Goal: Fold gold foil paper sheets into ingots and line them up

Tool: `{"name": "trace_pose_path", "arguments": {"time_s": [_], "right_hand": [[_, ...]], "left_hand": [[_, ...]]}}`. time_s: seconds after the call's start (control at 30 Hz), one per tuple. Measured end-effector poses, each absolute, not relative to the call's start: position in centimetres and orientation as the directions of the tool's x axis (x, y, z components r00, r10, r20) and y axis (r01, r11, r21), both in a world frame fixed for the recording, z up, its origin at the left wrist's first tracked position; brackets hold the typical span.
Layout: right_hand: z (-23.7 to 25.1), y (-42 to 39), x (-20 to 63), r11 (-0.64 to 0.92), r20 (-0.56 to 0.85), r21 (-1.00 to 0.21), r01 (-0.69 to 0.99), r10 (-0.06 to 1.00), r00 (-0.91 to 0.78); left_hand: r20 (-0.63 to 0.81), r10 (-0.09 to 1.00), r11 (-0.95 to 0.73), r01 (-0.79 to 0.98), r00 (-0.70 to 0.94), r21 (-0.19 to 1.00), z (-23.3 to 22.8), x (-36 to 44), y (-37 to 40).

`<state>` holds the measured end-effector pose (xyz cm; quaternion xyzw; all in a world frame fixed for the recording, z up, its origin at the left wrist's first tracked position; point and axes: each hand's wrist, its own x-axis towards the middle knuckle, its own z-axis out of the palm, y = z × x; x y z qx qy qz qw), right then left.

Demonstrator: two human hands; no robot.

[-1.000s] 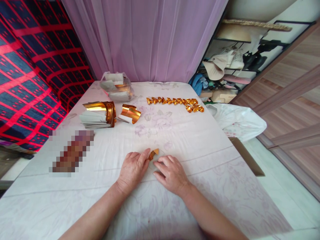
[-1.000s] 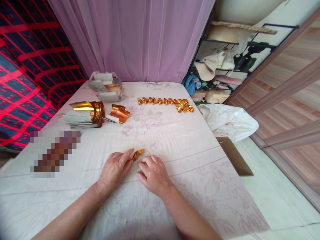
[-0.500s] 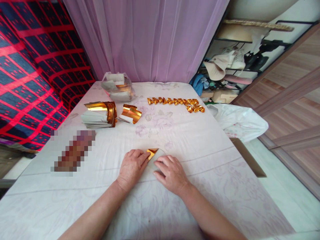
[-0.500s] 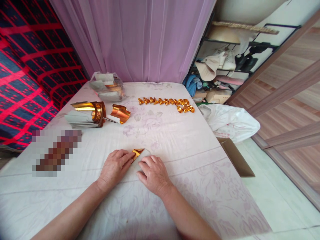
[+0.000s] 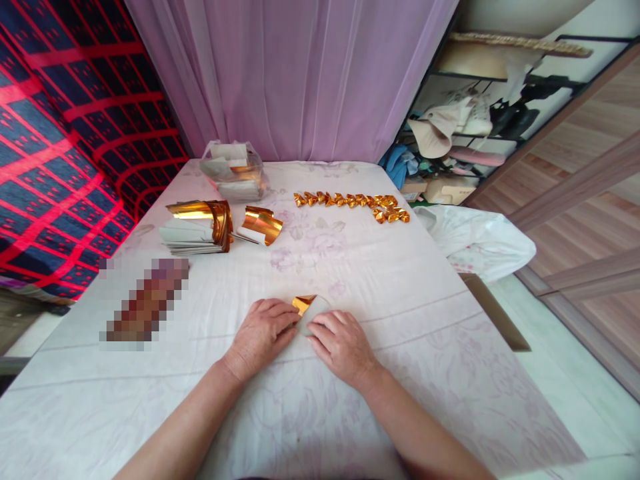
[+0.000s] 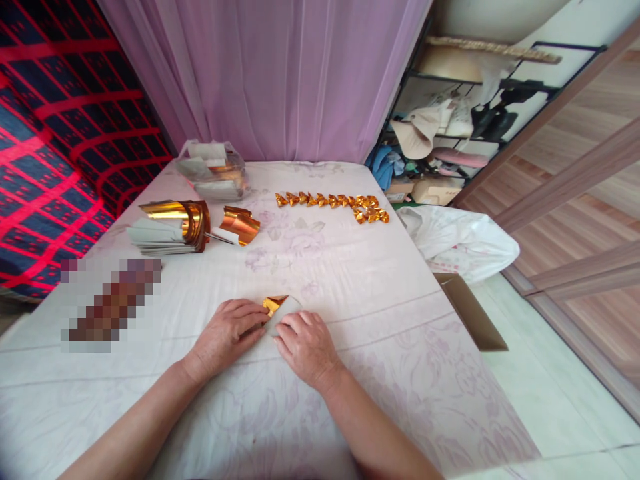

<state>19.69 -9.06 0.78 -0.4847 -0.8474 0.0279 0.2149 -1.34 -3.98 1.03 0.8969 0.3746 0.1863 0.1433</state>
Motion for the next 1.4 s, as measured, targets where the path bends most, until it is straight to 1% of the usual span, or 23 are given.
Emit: {"name": "trace_pose_path", "arguments": {"time_s": [0.1,0.3,0.57,0.77,0.83,0.9,0.97,1.07,1.13,1.27,1.4], "right_hand": [[0.6,-9.0,19.7,0.545,0.357,-0.253,0.799,0.82,-0.447],[0.2,-8.6,19.6,0.551,0.407,-0.227,0.803,0.803,-0.436],[0.6,-8.7,19.9,0.566,0.375,-0.314,0.762,0.812,-0.448],[0.5,-8.5,19.6,0.567,0.417,-0.228,0.792,0.792,-0.447],[0.5,-8.5,19.6,0.563,0.421,-0.222,0.796,0.792,-0.443],[0.4,-8.4,19.6,0.558,0.413,-0.244,0.793,0.8,-0.436],[0.4,-8.2,19.6,0.538,0.406,-0.298,0.789,0.819,-0.405],[0.3,-7.9,19.3,0.475,0.396,-0.385,0.791,0.859,-0.324],[0.1,-7.7,19.2,0.435,0.4,-0.419,0.797,0.876,-0.269],[-0.3,-7.4,18.9,0.387,0.419,-0.439,0.811,0.887,-0.196],[-0.4,-7.1,18.8,0.366,0.416,-0.44,0.82,0.892,-0.175]], "left_hand": [[0.224,0.726,-0.677,0.62,0.65,0.396,1.1,-1.4,-4.2],[0.247,0.719,-0.691,0.631,0.65,0.352,0.9,-1.1,-4.2],[0.269,0.725,-0.687,0.637,0.634,0.351,0.6,-0.9,-4.1],[0.284,0.734,-0.679,0.647,0.617,0.347,0.5,-0.8,-4.1],[0.282,0.734,-0.678,0.646,0.618,0.35,0.5,-0.8,-4.1],[0.274,0.737,-0.675,0.648,0.618,0.354,0.6,-0.9,-4.2],[0.259,0.743,-0.666,0.649,0.616,0.368,0.7,-0.9,-4.2],[0.231,0.75,-0.653,0.64,0.619,0.405,0.9,-1.0,-4.1],[0.223,0.751,-0.649,0.632,0.622,0.423,1.0,-1.1,-4.1],[0.223,0.756,-0.642,0.632,0.615,0.434,0.9,-1.0,-4.1],[0.238,0.77,-0.628,0.637,0.592,0.446,0.9,-0.7,-4.1]]}}
